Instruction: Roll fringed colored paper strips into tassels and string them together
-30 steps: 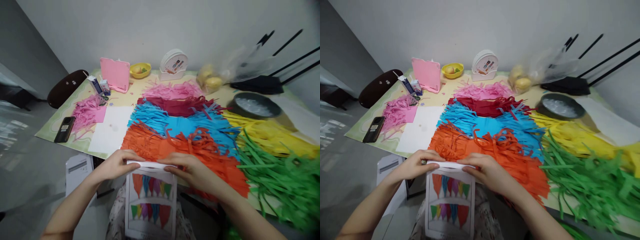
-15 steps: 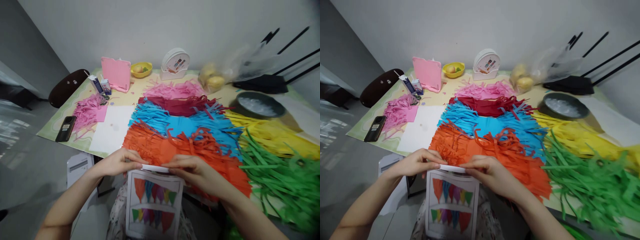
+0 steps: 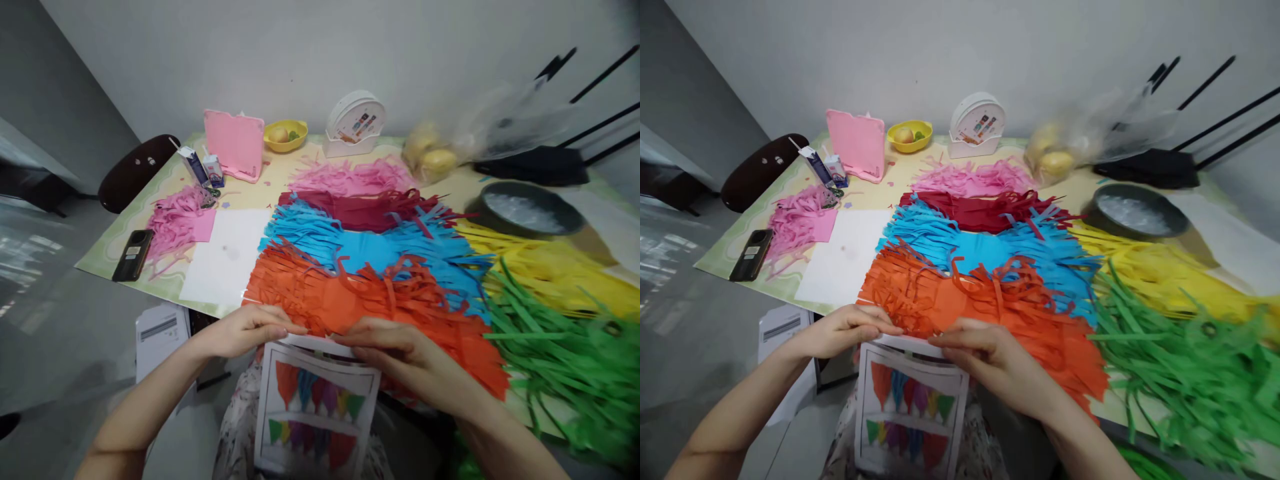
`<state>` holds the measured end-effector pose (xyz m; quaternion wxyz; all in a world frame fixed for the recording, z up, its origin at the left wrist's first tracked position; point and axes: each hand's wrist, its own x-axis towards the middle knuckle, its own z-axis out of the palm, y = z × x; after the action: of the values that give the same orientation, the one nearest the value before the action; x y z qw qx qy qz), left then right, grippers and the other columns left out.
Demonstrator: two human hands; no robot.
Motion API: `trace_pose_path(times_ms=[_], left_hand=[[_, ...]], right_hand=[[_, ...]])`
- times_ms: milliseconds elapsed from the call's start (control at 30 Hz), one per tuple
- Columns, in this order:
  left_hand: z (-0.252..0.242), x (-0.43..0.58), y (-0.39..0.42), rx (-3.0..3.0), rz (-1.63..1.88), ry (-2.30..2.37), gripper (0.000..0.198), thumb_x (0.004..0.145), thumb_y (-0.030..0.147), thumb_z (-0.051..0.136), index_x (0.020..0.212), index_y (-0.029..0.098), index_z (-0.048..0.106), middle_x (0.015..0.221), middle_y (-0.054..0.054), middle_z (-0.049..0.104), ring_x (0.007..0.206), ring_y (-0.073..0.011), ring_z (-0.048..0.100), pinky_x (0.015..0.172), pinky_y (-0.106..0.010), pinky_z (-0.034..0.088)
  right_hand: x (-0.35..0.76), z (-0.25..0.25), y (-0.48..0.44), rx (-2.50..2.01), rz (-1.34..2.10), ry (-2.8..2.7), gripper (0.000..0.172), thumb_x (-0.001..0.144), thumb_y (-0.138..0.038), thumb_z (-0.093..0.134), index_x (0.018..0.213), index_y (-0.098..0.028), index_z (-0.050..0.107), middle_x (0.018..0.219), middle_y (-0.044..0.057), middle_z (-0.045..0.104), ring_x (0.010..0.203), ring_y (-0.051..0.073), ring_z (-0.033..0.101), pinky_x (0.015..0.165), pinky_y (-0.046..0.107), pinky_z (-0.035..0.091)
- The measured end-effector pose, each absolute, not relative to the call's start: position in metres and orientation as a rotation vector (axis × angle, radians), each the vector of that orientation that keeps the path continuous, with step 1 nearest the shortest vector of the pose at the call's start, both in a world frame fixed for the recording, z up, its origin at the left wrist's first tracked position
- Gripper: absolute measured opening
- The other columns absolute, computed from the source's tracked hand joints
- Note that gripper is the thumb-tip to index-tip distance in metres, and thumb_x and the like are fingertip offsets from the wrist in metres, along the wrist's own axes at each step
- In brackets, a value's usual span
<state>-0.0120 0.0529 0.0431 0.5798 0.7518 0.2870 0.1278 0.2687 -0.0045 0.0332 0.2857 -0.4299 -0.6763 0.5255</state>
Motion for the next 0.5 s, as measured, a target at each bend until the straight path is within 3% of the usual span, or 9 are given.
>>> trace_pose_path(times_ms=[333,500], left_hand=[[0.051,-0.022,0.057,1.766,0.178,0.545,0.039,0.098,0.033,0.043,0.132,0.024,0.060,0.132,-0.011,0.063,0.123,-0.0225,0.058,0.105,-0.032,0.042],[0.053,-0.023,0.064,1.671,0.140,0.510,0.039,0.097,0.039,0.045,0.129,0.027,0.063,0.133,-0.009,0.062,0.125,-0.0222,0.057,0.107,-0.031,0.040]], right_hand=[[0.267,0.030,-0.009,-1.082,1.438,-1.770,0.027,0.093,-0.036,0.056,0.107,-0.026,0.076,0.095,0.009,0.073,0.083,0.019,0.068,0.069,0.027,0.053],[0.268,0.029,-0.006,-1.076,1.430,-1.777,0.026,0.093,-0.035,0.057,0.106,-0.026,0.077,0.091,0.007,0.072,0.081,0.018,0.068,0.068,0.025,0.052]])
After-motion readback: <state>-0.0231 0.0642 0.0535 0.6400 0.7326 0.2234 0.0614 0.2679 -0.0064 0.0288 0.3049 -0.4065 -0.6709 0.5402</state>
